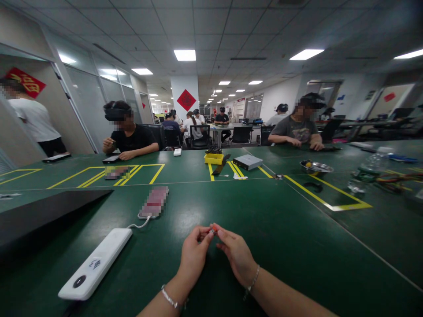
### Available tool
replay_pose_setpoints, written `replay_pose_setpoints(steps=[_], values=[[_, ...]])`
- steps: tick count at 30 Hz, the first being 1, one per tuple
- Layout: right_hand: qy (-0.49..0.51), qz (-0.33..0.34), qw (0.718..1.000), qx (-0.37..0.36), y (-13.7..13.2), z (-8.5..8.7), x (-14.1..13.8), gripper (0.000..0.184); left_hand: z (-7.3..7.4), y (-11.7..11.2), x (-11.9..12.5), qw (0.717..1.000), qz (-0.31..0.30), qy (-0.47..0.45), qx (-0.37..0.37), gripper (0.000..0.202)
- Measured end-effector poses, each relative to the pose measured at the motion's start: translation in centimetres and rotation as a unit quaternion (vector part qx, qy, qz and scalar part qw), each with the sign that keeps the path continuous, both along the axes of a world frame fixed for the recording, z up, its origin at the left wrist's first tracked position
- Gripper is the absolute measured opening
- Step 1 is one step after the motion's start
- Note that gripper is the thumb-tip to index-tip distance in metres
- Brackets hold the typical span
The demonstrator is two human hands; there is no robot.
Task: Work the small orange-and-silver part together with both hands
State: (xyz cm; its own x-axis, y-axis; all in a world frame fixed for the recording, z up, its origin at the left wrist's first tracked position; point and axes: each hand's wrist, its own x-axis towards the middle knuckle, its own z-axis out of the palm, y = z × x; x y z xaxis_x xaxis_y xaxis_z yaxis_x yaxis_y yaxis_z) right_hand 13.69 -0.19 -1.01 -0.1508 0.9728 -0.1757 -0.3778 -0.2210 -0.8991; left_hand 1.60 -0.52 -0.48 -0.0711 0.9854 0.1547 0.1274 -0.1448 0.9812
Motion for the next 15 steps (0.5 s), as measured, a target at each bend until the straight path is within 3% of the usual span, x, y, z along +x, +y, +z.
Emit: replay_pose_setpoints(steps=[8, 11, 15], values=[[-0.043, -0.008, 0.999, 0.010, 0.2, -0.2, -0.2, 0.044, 0.2, -0.2, 0.0, 0.999, 0.015, 0.039, 0.020, 0.013], [-0.075, -0.026, 0.996, 0.033, 0.4, 0.2, 0.2, 0.042, -0.1, -0.2, 0.1, 0.998, -0.015, 0.055, 0.037, 0.011], [-0.063, -0.059, 0.996, 0.028, 1.5, 1.4, 2.9, 0.037, -0.9, -0.1, -0.3, 0.995, -0.041, 0.070, 0.052, 0.029]])
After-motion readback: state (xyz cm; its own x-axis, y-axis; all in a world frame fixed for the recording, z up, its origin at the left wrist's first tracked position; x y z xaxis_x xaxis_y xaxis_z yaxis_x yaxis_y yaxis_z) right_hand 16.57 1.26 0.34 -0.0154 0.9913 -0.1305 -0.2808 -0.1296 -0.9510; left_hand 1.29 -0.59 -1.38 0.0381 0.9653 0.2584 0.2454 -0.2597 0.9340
